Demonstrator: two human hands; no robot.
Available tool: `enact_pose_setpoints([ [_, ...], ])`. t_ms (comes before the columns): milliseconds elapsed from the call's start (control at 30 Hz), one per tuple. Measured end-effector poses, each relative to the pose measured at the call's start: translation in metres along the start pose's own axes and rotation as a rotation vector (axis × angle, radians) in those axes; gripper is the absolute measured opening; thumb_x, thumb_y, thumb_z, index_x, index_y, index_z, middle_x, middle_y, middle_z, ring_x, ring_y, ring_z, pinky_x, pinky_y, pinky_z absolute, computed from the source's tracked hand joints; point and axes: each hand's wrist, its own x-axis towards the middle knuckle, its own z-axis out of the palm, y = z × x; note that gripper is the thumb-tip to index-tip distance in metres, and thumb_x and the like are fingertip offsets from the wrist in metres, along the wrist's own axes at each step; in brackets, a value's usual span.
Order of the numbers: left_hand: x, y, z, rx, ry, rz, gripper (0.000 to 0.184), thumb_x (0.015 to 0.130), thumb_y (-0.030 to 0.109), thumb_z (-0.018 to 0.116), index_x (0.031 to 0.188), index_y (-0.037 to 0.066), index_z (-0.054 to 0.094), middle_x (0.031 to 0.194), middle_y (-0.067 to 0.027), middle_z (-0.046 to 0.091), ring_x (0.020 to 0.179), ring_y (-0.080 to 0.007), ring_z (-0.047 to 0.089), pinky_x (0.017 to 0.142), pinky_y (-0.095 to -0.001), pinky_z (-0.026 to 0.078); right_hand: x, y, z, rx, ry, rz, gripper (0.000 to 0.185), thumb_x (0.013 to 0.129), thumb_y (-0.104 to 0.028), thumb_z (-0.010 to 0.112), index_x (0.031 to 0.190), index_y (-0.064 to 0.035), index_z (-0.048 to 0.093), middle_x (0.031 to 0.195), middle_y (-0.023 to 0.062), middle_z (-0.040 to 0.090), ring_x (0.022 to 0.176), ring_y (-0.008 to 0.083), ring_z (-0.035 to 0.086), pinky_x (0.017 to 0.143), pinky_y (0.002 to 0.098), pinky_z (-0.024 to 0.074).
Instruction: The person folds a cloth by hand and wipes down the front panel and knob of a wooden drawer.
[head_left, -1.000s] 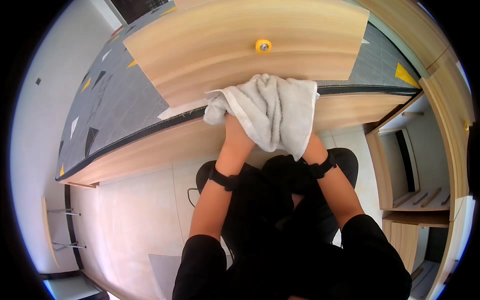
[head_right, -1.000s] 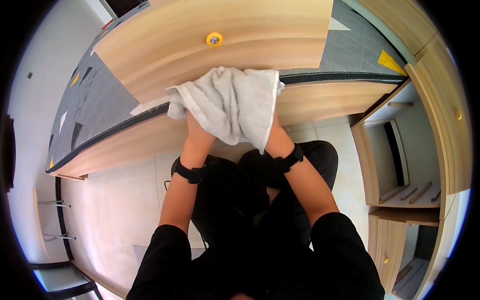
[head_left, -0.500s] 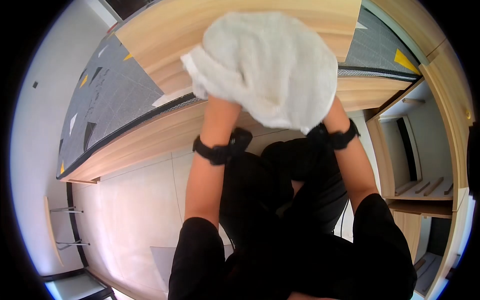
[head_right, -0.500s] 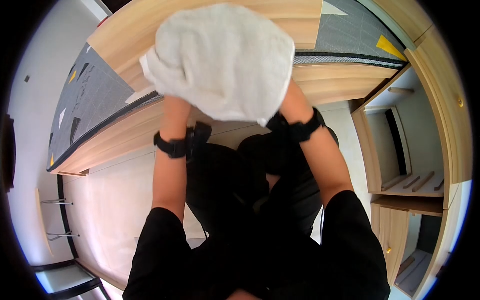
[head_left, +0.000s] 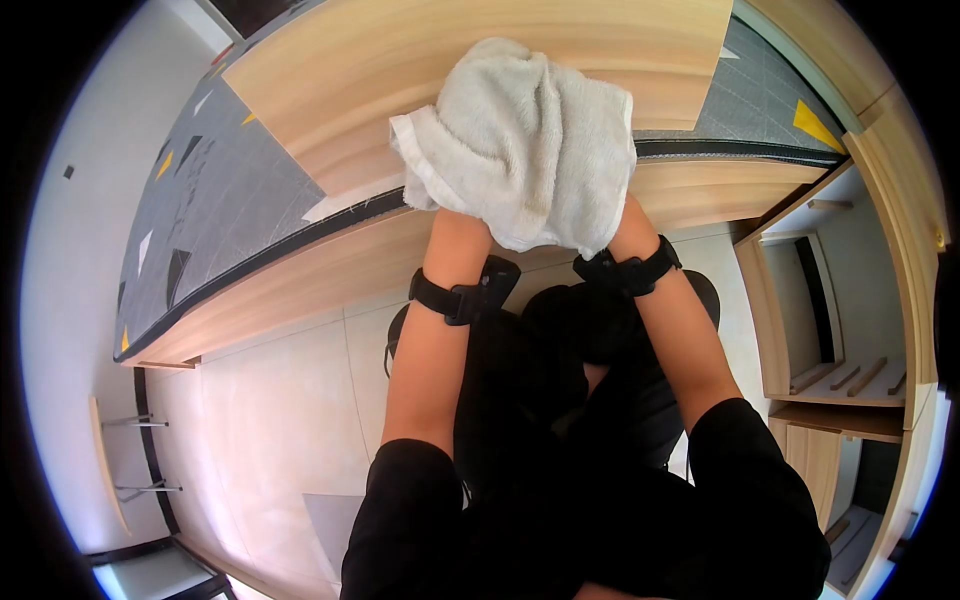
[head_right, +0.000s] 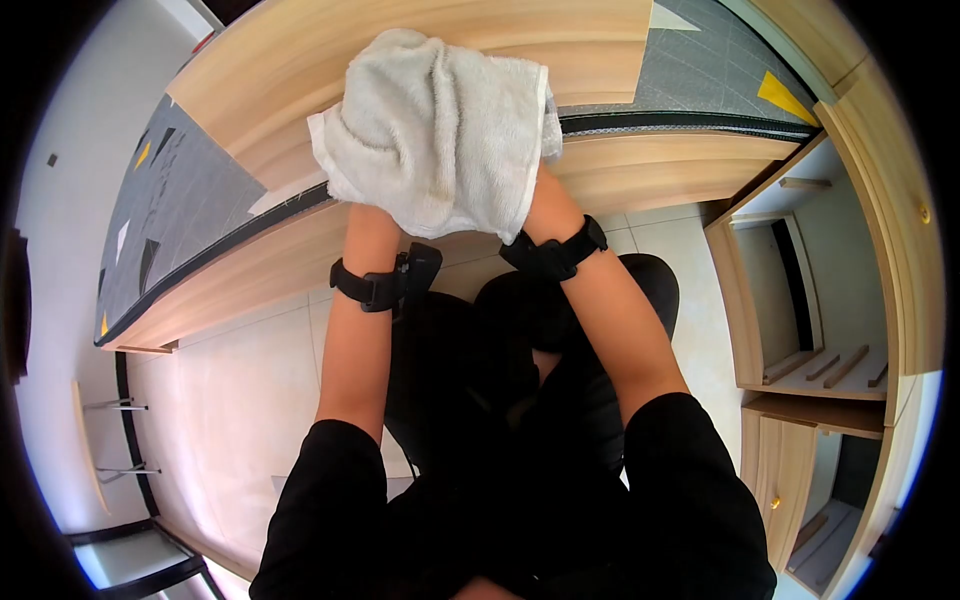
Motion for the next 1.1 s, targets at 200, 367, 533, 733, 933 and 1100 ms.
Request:
enact_pose_setpoints([
  [200, -0.013, 0.007, -0.009, 0.009, -0.010, -0.039, 0.053, 0.075, 0.024, 0.064, 0.121, 0.001, 0.049, 0.114, -0.0166, 0.053, 0.103, -0.0327, 0.048, 0.091, -0.0399, 0.036, -0.007, 0.001, 0.005, 0.016, -0.006, 0.019, 0.038, 0.079, -0.020, 0.061, 0.111, -0.0015, 0.055, 0.104, 0.0155, 0.058, 0.099, 0.0294, 0.054, 0.087, 0.0372, 0.0418],
  [367, -0.010, 0.013, -0.015, -0.009, 0.009, -0.063, 0.053, 0.075, 0.024, 0.064, 0.121, 0.001, 0.049, 0.114, -0.0165, 0.053, 0.102, -0.0325, 0.048, 0.091, -0.0398, 0.036, -0.006, -0.001, 0.010, 0.047, -0.011, 0.040, 0.039, 0.079, -0.020, 0.062, 0.113, -0.0018, 0.055, 0.105, 0.0153, 0.057, 0.100, 0.0293, 0.054, 0.088, 0.0370, 0.0413],
  [533, -0.006, 0.018, -0.017, -0.020, 0.028, -0.079, 0.053, 0.075, 0.024, 0.064, 0.121, 0.001, 0.049, 0.113, -0.0164, 0.053, 0.101, -0.0323, 0.048, 0.091, -0.0397, 0.036, -0.003, -0.004, 0.027, 0.074, -0.013, 0.035, 0.041, 0.078, -0.020, 0.063, 0.114, -0.0021, 0.055, 0.107, 0.0152, 0.057, 0.101, 0.0292, 0.053, 0.090, 0.0368, 0.0409],
  [733, -0.012, 0.030, -0.012, -0.050, 0.055, -0.089, 0.053, 0.075, 0.024, 0.064, 0.121, 0.001, 0.049, 0.113, -0.0163, 0.053, 0.101, -0.0321, 0.048, 0.091, -0.0395, 0.036, -0.005, 0.001, 0.035, 0.072, -0.017, 0.016, 0.043, 0.078, -0.020, 0.064, 0.115, -0.0024, 0.054, 0.109, 0.0150, 0.056, 0.103, 0.0291, 0.053, 0.091, 0.0366, 0.0403],
  [933, -0.004, 0.040, -0.008, -0.099, 0.093, -0.100, 0.054, 0.075, 0.024, 0.064, 0.121, 0.001, 0.049, 0.113, -0.0161, 0.053, 0.100, -0.0318, 0.048, 0.091, -0.0394, 0.036, -0.014, 0.007, 0.032, 0.056, -0.050, 0.013, 0.044, 0.077, -0.021, 0.065, 0.117, -0.0028, 0.054, 0.111, 0.0149, 0.056, 0.105, 0.0290, 0.052, 0.093, 0.0364, 0.0397],
  [1100, 0.005, 0.043, -0.004, -0.146, 0.109, -0.106, 0.054, 0.075, 0.023, 0.064, 0.121, 0.001, 0.049, 0.113, -0.0160, 0.053, 0.100, -0.0316, 0.048, 0.091, -0.0392, 0.036, -0.020, 0.015, 0.044, 0.021, -0.062, -0.007, 0.046, 0.077, -0.021, 0.066, 0.118, -0.0031, 0.054, 0.113, 0.0148, 0.056, 0.106, 0.0289, 0.051, 0.094, 0.0362, 0.0392],
])
